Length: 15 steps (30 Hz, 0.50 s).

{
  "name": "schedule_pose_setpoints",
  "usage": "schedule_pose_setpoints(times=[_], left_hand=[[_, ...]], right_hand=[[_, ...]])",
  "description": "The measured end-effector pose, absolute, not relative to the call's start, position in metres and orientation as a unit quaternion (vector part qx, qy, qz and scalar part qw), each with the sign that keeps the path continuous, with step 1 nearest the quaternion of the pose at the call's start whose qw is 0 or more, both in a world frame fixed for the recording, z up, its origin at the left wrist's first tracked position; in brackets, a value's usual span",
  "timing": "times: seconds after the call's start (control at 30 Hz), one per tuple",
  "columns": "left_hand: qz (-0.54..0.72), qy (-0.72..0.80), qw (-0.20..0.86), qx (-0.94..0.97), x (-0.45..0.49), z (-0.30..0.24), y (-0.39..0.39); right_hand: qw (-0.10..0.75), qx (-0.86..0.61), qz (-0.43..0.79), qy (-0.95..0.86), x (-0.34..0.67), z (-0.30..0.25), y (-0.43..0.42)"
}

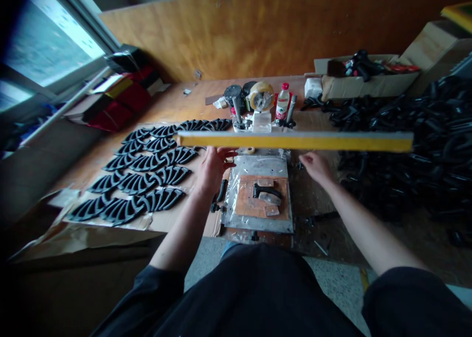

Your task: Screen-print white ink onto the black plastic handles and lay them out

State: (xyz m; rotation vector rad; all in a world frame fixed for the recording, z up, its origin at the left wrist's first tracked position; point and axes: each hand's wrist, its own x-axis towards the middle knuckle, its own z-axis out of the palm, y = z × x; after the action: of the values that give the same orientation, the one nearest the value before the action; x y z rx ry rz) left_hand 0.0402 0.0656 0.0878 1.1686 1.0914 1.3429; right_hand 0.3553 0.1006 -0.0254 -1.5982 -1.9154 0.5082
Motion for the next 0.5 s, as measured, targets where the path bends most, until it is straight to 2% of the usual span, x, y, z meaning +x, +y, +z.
schedule_pose_setpoints(times=[0.07,0.13,0.23,0.3,0.37,0.43,0.5], left_hand=[[0.573,0.453,0.513,0.451,0.050,0.086,0.068],[0.567,0.484,0.534,0.399,0.060,0.066,0.057],[0.390,0.529,0.675,0.335,0.078,0.016,0.020],[0.297,0.512,0.748,0.301,0.089,-0.014,-0.007],[0.311,0.509,0.757,0.268,0.090,-0.031,-0.023],[0.360,0.529,0.722,0.263,0.076,-0.036,-0.026],[0.399,0.579,0.652,0.284,0.041,-0.036,-0.020]], right_hand=[[0.270,-0.578,0.194,-0.746,0.326,-0.052,0.072],[0.210,-0.548,0.144,-0.797,0.291,-0.069,0.047],[0.149,-0.584,0.118,-0.789,0.248,-0.068,0.023],[0.159,-0.593,0.137,-0.778,0.229,-0.056,0.013],[0.202,-0.530,0.174,-0.805,0.225,-0.042,0.006],[0.248,-0.445,0.227,-0.830,0.241,-0.035,0.002],[0.269,-0.427,0.260,-0.823,0.282,-0.044,0.001]])
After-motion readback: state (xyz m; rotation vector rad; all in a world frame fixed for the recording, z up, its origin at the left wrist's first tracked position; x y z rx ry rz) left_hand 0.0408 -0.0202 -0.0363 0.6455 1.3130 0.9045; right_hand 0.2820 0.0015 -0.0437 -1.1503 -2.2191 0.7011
